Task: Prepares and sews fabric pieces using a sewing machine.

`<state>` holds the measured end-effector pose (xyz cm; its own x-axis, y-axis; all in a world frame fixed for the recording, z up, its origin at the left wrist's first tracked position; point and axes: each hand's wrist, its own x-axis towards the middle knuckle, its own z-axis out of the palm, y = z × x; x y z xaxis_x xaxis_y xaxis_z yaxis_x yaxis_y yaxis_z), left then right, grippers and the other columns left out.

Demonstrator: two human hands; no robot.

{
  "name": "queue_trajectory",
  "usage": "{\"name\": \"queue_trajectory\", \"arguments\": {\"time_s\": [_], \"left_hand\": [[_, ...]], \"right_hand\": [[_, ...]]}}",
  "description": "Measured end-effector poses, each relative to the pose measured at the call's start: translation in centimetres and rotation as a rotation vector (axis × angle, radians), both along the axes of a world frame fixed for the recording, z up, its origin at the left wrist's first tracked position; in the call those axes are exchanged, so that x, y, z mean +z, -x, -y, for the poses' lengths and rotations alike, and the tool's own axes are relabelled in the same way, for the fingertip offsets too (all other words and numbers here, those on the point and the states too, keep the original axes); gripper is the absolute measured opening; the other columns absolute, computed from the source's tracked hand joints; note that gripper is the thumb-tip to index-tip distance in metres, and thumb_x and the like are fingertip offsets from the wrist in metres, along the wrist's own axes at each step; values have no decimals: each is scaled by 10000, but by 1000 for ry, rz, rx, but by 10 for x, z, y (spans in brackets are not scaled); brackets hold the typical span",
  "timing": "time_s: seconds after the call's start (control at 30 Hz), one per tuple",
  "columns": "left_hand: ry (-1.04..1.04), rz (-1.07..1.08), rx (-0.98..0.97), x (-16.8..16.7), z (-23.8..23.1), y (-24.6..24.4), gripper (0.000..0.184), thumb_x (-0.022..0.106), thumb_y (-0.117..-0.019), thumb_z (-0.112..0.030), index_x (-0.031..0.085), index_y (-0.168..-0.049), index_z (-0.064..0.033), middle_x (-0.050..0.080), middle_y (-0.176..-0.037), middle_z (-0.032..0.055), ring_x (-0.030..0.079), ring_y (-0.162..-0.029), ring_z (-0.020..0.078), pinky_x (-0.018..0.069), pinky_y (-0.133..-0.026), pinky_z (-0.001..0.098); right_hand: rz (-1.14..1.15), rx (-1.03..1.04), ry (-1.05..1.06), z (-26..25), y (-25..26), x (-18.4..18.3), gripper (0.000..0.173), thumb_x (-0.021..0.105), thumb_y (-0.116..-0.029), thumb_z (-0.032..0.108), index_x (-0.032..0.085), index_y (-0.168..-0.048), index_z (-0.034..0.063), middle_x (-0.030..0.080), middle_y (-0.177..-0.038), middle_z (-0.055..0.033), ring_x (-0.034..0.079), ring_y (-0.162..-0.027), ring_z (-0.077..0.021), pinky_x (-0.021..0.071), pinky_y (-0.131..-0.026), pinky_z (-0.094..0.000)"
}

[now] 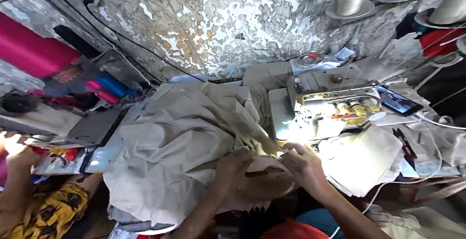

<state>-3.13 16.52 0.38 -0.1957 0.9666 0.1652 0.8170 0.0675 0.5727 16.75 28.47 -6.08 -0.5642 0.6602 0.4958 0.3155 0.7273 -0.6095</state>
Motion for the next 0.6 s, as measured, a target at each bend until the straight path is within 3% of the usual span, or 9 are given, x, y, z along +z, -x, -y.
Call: {"name": "queue_trajectory", "arguments": {"time_s": [0.07,0.13,0.2,0.27,0.33,0.5,0.6], "left_hand": [[-24,-36,-68,8,-22,4,251,575,-1025,-175,761,-1114,-31,748,-980,136,727,-880,255,581,-807,456],[-1,-69,-131,19,-51,3,232,583,-1028,-164,754,-1115,-33,737,-972,142,719,-884,273,575,-807,483],[10,-99,-197,25,-85,-3,196,611,-1016,-135,757,-1092,-29,733,-949,153,719,-871,293,575,-795,499],[44,-116,-261,21,-116,-10,187,622,-1013,-137,762,-1079,-33,728,-960,157,714,-898,307,567,-815,512],[162,-108,-292,20,-140,-20,187,619,-1017,-141,757,-1070,-27,722,-980,162,698,-929,318,539,-844,526],[422,-51,-253,8,-167,-42,168,613,-1011,-130,728,-1009,-8,704,-945,164,670,-922,317,505,-837,540],[519,-22,-212,2,-170,-48,205,609,-1008,-136,709,-1142,-16,715,-1054,196,679,-1025,357,504,-913,576]], "right_hand": [[-89,15,139,-9,-4,-3,197,685,-918,237,768,-852,71,740,-858,-58,699,-815,-159,559,-751,-350],[-193,21,355,-18,-10,-6,202,680,-945,224,759,-877,51,719,-803,-7,646,-755,-13,536,-738,-222],[-280,-34,506,-26,-16,-11,183,698,-942,197,757,-889,32,704,-756,34,594,-679,71,503,-673,-142],[-316,-128,581,-31,-22,-18,149,693,-928,166,739,-855,45,677,-715,61,574,-636,84,487,-627,-131],[-368,-180,620,-34,-30,-22,111,702,-910,107,736,-845,25,690,-730,45,600,-655,73,511,-648,-129],[-482,-204,821,-30,-46,-34,43,706,-870,-16,721,-847,17,700,-744,35,625,-636,25,529,-604,-146],[-477,-240,880,-20,-48,-37,56,666,-893,-24,713,-891,6,705,-781,23,641,-687,21,548,-669,-149]]}}
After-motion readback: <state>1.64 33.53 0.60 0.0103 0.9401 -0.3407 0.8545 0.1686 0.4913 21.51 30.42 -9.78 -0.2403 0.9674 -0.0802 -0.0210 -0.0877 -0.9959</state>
